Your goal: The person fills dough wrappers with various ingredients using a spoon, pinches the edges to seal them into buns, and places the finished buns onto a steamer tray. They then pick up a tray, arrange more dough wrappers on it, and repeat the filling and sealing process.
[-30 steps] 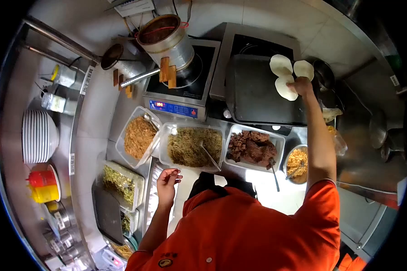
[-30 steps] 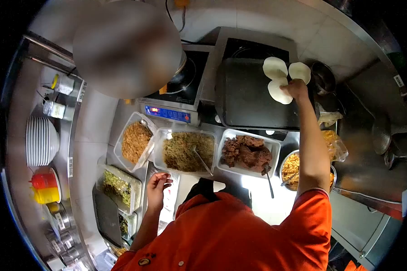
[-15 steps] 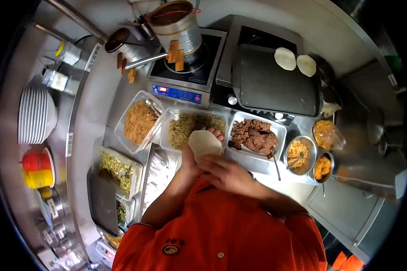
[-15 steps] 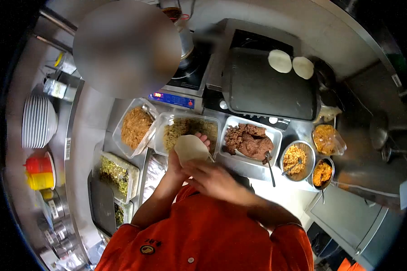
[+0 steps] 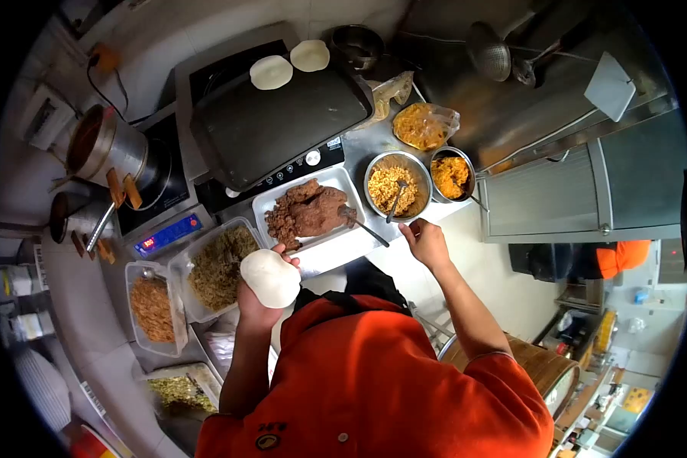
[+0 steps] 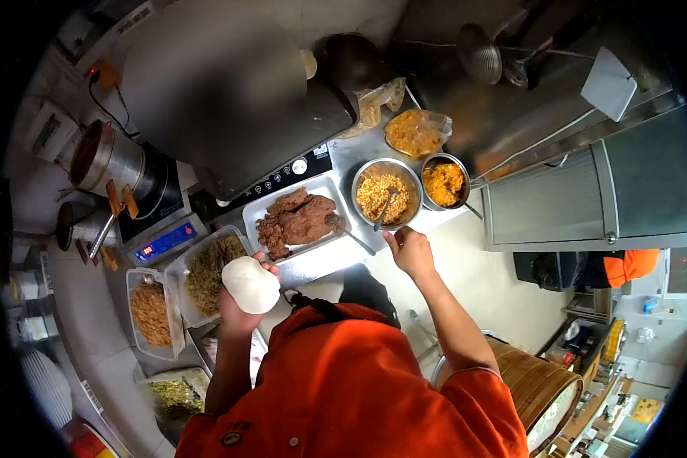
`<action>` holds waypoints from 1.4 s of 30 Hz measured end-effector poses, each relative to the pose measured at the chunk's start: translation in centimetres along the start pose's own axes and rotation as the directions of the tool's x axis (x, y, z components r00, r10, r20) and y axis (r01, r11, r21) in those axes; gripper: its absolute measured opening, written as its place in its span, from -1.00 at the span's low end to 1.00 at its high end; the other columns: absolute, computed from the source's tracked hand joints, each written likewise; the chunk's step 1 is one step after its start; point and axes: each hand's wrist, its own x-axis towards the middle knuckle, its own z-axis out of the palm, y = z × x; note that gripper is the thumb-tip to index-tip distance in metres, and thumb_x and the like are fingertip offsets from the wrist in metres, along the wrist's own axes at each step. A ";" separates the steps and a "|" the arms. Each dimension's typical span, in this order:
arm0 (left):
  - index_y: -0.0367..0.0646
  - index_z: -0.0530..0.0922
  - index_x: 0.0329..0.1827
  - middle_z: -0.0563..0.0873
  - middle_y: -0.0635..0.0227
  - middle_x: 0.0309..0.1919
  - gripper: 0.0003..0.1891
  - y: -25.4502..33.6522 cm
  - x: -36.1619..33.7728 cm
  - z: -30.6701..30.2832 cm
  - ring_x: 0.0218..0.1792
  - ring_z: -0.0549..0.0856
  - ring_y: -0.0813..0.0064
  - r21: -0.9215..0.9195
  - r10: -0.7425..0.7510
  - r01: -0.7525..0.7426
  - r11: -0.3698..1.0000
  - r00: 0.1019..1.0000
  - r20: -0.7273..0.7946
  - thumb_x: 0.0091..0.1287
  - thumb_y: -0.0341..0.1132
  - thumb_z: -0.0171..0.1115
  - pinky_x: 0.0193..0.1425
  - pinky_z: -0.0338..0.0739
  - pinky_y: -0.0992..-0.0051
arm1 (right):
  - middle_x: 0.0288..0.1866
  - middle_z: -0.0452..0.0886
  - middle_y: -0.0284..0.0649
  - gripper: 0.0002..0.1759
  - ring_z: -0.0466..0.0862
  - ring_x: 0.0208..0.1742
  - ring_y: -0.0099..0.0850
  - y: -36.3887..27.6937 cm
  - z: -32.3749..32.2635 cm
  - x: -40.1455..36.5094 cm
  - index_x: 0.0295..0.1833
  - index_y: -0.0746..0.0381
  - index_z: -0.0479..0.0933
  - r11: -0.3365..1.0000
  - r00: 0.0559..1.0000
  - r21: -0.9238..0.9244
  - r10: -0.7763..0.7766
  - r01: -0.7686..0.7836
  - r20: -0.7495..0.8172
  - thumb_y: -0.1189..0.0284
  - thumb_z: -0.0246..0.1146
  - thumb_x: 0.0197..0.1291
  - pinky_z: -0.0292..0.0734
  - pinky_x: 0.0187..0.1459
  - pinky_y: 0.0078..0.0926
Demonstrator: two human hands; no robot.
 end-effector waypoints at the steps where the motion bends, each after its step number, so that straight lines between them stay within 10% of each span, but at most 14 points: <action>1: -0.40 0.50 0.34 0.73 0.03 0.01 -0.48 -0.7 0.6 -0.3 0.17 0.68 0.01 0.018 0.005 -0.005 1.000 1.000 -0.009 0.59 -0.09 0.02 0.48 0.49 0.08 | -0.36 0.76 0.03 -0.56 0.77 -0.33 0.01 0.8 0.7 1.3 -0.22 0.37 0.63 1.000 1.000 0.020 0.000 0.000 0.006 0.13 0.40 0.34 0.67 -0.19 -0.07; 10: -0.35 0.49 0.35 0.65 0.05 0.22 -0.42 -9.6 7.9 4.1 0.20 0.64 0.07 0.054 0.032 -0.030 0.998 0.999 -0.039 0.59 -0.01 -0.16 0.39 0.52 0.09 | -0.13 0.77 0.17 -0.48 0.80 -0.03 0.04 3.9 4.5 13.6 0.17 0.49 0.52 0.964 0.966 -0.263 0.093 -0.027 0.241 0.36 0.40 0.19 0.75 0.01 -0.15; 16: -0.33 0.56 0.24 0.73 0.02 0.04 -0.50 -15.7 12.0 2.2 0.06 0.72 0.00 0.052 -0.269 0.289 0.956 0.934 -0.236 0.60 -0.06 -0.12 0.25 0.63 0.06 | -0.18 0.77 0.19 -0.76 0.82 -0.11 0.04 7.5 -0.8 13.7 -0.21 0.37 0.71 0.945 0.962 -0.319 0.021 0.070 0.273 0.50 0.13 0.31 0.75 -0.05 -0.11; 18: -0.30 0.57 0.18 0.72 0.00 0.03 -0.58 -17.9 13.8 1.8 -0.02 0.75 0.05 0.819 -0.064 0.124 0.560 0.992 -0.107 0.59 -0.11 -0.05 0.15 0.67 0.07 | -0.18 0.77 0.15 -0.69 0.82 -0.13 0.03 8.1 -1.1 13.9 -0.22 0.33 0.72 0.939 0.963 -0.337 0.028 0.066 0.268 0.46 0.07 0.39 0.74 -0.05 -0.11; 21: -0.21 0.61 -0.03 0.75 0.28 -0.22 -0.80 -19.7 16.8 4.4 -0.23 0.76 0.44 0.323 -0.197 0.304 0.896 0.925 -0.324 0.32 -0.54 0.38 -0.12 0.72 0.35 | -0.22 0.77 0.13 -0.70 0.82 -0.17 0.01 8.1 -0.7 14.3 -0.21 0.30 0.71 0.913 0.953 -0.352 -0.105 0.206 0.285 0.46 0.06 0.40 0.75 -0.11 -0.13; 22: -0.20 0.60 -0.09 0.74 0.22 -0.28 -0.90 -20.2 17.2 4.8 -0.28 0.77 0.34 0.942 -0.034 -0.008 0.335 0.999 0.021 0.44 -0.39 0.27 -0.20 0.72 0.30 | -0.23 0.77 0.11 -0.70 0.82 -0.19 0.00 8.2 0.4 14.2 -0.20 0.30 0.70 0.897 0.949 -0.375 -0.126 0.233 0.288 0.45 0.06 0.40 0.75 -0.12 -0.15; 23: -0.20 0.60 -0.09 0.74 0.22 -0.28 -0.90 -20.4 17.9 3.4 -0.28 0.77 0.34 0.941 -0.040 -0.002 0.339 0.999 0.016 0.44 -0.39 0.27 -0.20 0.72 0.30 | -0.24 0.77 0.10 -0.70 0.82 -0.20 -0.01 8.3 1.4 14.0 -0.19 0.30 0.70 0.881 0.946 -0.398 -0.145 0.257 0.291 0.44 0.06 0.41 0.75 -0.14 -0.17; 25: -0.23 0.59 0.02 0.74 0.11 -0.18 -0.66 -20.6 20.4 0.6 -0.18 0.75 0.08 0.138 -0.380 0.410 0.901 0.903 -0.199 0.59 -0.16 -0.07 -0.03 0.71 0.11 | -0.18 0.78 0.05 -0.71 0.82 -0.17 -0.04 8.2 2.4 13.3 -0.15 0.29 0.69 0.874 0.916 -0.404 -0.103 0.269 0.388 0.44 0.05 0.42 0.76 -0.14 -0.17; 33: -0.23 0.60 -0.04 0.73 0.10 -0.18 -0.65 -20.6 21.1 0.0 -0.23 0.74 0.06 0.104 -0.358 0.398 0.911 0.892 -0.277 0.59 -0.14 -0.06 -0.09 0.71 0.10 | -0.21 0.74 0.22 -0.74 0.74 -0.06 0.17 8.7 3.6 11.8 -0.06 0.40 0.67 0.943 0.852 -0.095 -0.242 0.319 0.464 0.56 0.09 0.31 0.68 -0.01 -0.13; 37: -0.24 0.60 -0.01 0.74 0.10 -0.18 -0.62 -19.6 19.9 0.9 -0.20 0.75 0.04 0.179 -0.333 0.402 0.898 0.886 -0.323 0.59 -0.11 -0.06 -0.07 0.72 0.10 | -0.27 0.75 0.04 -0.65 0.76 -0.17 -0.13 10.3 3.0 12.4 0.18 0.42 0.66 0.942 0.836 0.333 -0.221 0.049 0.503 0.42 0.17 0.47 0.61 -0.12 -0.29; 39: -0.25 0.60 0.00 0.74 0.10 -0.17 -0.61 -18.8 19.2 1.9 -0.18 0.75 0.04 0.194 -0.294 0.382 0.904 0.883 -0.365 0.59 -0.10 -0.06 -0.05 0.72 0.10 | -0.41 0.64 -0.26 -0.70 0.59 -0.38 -0.46 10.4 1.5 11.3 0.15 0.38 0.68 0.749 0.753 0.496 0.006 -0.439 0.658 0.46 0.13 0.51 0.50 -0.29 -0.47; 42: -0.24 0.61 0.05 0.75 0.09 -0.08 -0.60 -17.2 19.1 2.2 -0.05 0.76 0.07 0.163 -0.144 0.180 0.970 0.967 -0.212 0.58 -0.08 -0.04 0.15 0.68 0.10 | -0.45 0.51 -0.41 -0.71 0.37 -0.51 -0.65 9.1 -1.1 9.7 0.16 0.33 0.68 0.663 0.778 0.560 0.053 -0.497 0.626 0.47 0.09 0.57 0.30 -0.47 -0.65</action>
